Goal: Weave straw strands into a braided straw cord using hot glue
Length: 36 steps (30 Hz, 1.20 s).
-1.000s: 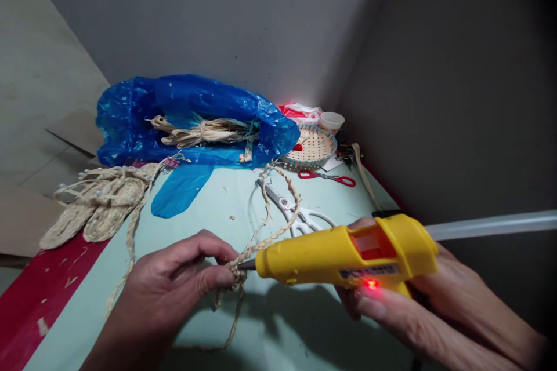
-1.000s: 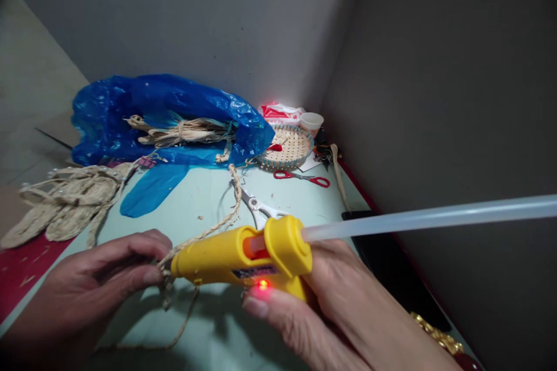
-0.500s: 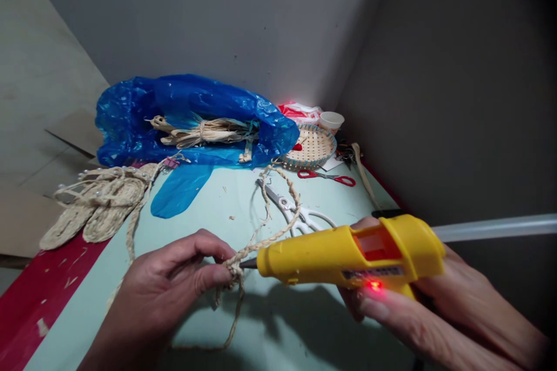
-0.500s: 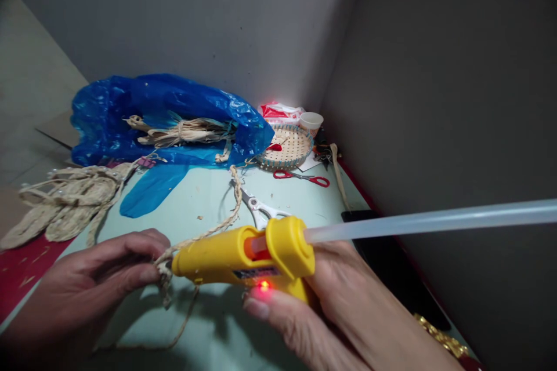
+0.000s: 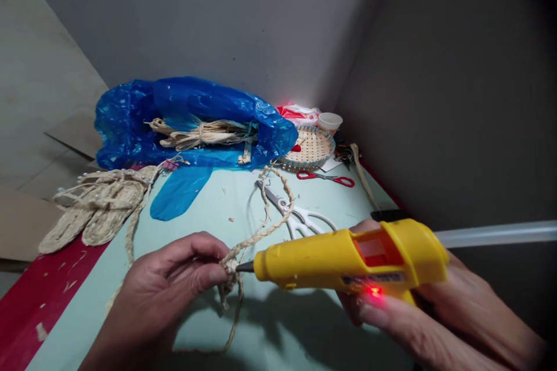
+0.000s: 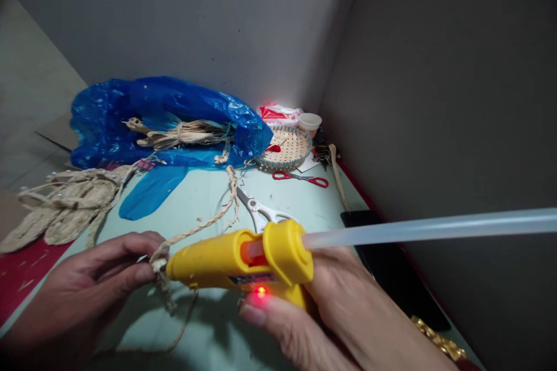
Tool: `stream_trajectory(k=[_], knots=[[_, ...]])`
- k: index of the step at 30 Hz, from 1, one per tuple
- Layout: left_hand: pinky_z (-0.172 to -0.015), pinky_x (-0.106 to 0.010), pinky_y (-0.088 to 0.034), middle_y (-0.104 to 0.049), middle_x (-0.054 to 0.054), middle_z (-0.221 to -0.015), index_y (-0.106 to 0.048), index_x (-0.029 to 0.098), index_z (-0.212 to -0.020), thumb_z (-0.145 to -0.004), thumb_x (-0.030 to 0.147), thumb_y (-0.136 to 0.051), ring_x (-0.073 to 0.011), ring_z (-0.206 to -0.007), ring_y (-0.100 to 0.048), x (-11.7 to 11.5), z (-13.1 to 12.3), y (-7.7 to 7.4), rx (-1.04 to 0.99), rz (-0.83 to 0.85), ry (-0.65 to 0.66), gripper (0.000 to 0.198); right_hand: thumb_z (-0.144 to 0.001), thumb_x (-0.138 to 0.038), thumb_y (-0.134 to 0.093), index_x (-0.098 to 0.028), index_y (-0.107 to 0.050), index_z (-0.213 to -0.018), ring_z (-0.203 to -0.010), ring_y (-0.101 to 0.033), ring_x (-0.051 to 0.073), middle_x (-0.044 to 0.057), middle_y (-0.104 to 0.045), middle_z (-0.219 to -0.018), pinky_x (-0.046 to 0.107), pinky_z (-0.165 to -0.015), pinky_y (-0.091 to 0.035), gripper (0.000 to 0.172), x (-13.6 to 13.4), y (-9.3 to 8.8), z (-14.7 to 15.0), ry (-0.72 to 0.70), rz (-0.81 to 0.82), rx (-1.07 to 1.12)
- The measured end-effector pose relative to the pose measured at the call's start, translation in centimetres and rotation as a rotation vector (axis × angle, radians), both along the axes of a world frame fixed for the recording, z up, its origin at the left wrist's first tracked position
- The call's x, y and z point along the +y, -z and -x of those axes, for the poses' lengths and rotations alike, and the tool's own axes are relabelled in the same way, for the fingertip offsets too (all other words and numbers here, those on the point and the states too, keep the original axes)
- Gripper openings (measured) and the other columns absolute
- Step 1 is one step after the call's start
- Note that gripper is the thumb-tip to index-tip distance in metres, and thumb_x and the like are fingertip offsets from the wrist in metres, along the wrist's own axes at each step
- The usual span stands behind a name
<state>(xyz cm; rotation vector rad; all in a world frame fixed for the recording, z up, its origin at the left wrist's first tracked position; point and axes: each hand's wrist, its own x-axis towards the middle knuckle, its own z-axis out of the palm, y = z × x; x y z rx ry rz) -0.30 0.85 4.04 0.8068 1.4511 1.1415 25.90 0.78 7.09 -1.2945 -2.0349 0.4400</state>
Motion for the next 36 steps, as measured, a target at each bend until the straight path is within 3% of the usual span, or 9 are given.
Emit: stream_trajectory(k=[3,9,14,17,20,24,27,36], knots=[[-0.054,-0.016,-0.049,-0.069,0.006,-0.056,-0.077,0.027,-0.066,-0.055,0.031,-0.09,-0.0109,-0.055,-0.061,0.0,-0.1,-0.2,-0.037,0.029,-0.002,0.017,-0.085,-0.066,-0.058,-0.05,-0.07,-0.101,-0.059,-0.072,0.019,-0.008,-0.073,-0.074,0.022,-0.065,-0.063,0.026,-0.1,0.2,0.0,-0.006,-0.016,0.02],[-0.057,-0.014,-0.051,-0.071,0.004,-0.062,-0.078,0.024,-0.069,-0.051,0.038,-0.094,-0.0102,-0.059,-0.062,0.1,-0.2,-0.3,-0.182,0.097,0.025,0.028,-0.086,-0.062,-0.058,-0.042,-0.073,-0.082,-0.057,-0.071,0.02,-0.006,-0.073,-0.071,0.024,-0.065,-0.064,0.025,0.3,0.1,0.5,-0.011,-0.034,0.045],[-0.062,-0.017,-0.052,-0.072,0.001,-0.068,-0.077,0.02,-0.072,-0.06,0.032,-0.091,-0.0116,-0.065,-0.062,0.1,-0.1,0.0,-0.238,0.059,0.063,0.022,-0.086,-0.06,-0.06,-0.048,-0.073,-0.1,-0.056,-0.072,0.018,-0.008,-0.074,-0.073,0.021,-0.063,-0.063,0.023,0.0,0.1,0.4,-0.014,-0.103,0.069],[-0.06,-0.019,-0.053,-0.071,0.0,-0.066,-0.076,0.02,-0.07,-0.058,0.03,-0.092,-0.0128,-0.063,-0.061,0.1,-0.2,0.1,-0.233,0.067,0.049,0.022,-0.089,-0.061,-0.055,-0.046,-0.074,-0.105,-0.062,-0.074,0.018,-0.007,-0.076,-0.079,0.02,-0.065,-0.063,0.029,-0.1,0.1,0.5,0.013,-0.108,0.013],[-0.058,-0.019,-0.052,-0.07,0.0,-0.064,-0.076,0.02,-0.069,-0.056,0.029,-0.092,-0.0123,-0.061,-0.061,0.1,-0.3,-0.1,-0.231,0.07,0.042,0.023,-0.093,-0.061,-0.049,-0.04,-0.076,-0.102,-0.067,-0.075,0.018,-0.004,-0.077,-0.08,0.02,-0.068,-0.062,0.035,-0.1,0.1,0.7,0.032,-0.093,-0.052],[-0.061,-0.021,-0.053,-0.068,0.0,-0.067,-0.076,0.019,-0.073,-0.057,0.031,-0.092,-0.0132,-0.064,-0.062,0.1,-0.3,-0.1,-0.282,0.104,0.07,0.026,-0.092,-0.061,-0.051,-0.041,-0.075,-0.092,-0.053,-0.071,0.015,-0.007,-0.074,-0.069,0.017,-0.062,-0.061,0.032,0.0,0.1,1.0,0.032,-0.123,-0.01],[-0.065,-0.022,-0.054,-0.068,0.0,-0.07,-0.075,0.02,-0.076,-0.059,0.03,-0.091,-0.0137,-0.066,-0.061,0.1,0.0,0.1,-0.287,0.126,0.09,0.026,-0.091,-0.06,-0.053,-0.043,-0.072,-0.097,-0.054,-0.072,0.014,-0.009,-0.075,-0.071,0.014,-0.059,-0.059,0.026,0.0,0.3,1.0,0.04,-0.163,0.005],[-0.065,-0.021,-0.052,-0.065,0.0,-0.07,-0.075,0.021,-0.076,-0.065,0.027,-0.088,-0.0123,-0.066,-0.057,0.1,0.2,0.4,-0.383,0.124,0.114,0.018,-0.094,-0.062,-0.045,-0.043,-0.072,-0.098,-0.057,-0.074,0.017,-0.008,-0.076,-0.073,0.018,-0.057,-0.06,0.033,-0.3,0.8,1.2,0.045,-0.186,-0.053]])
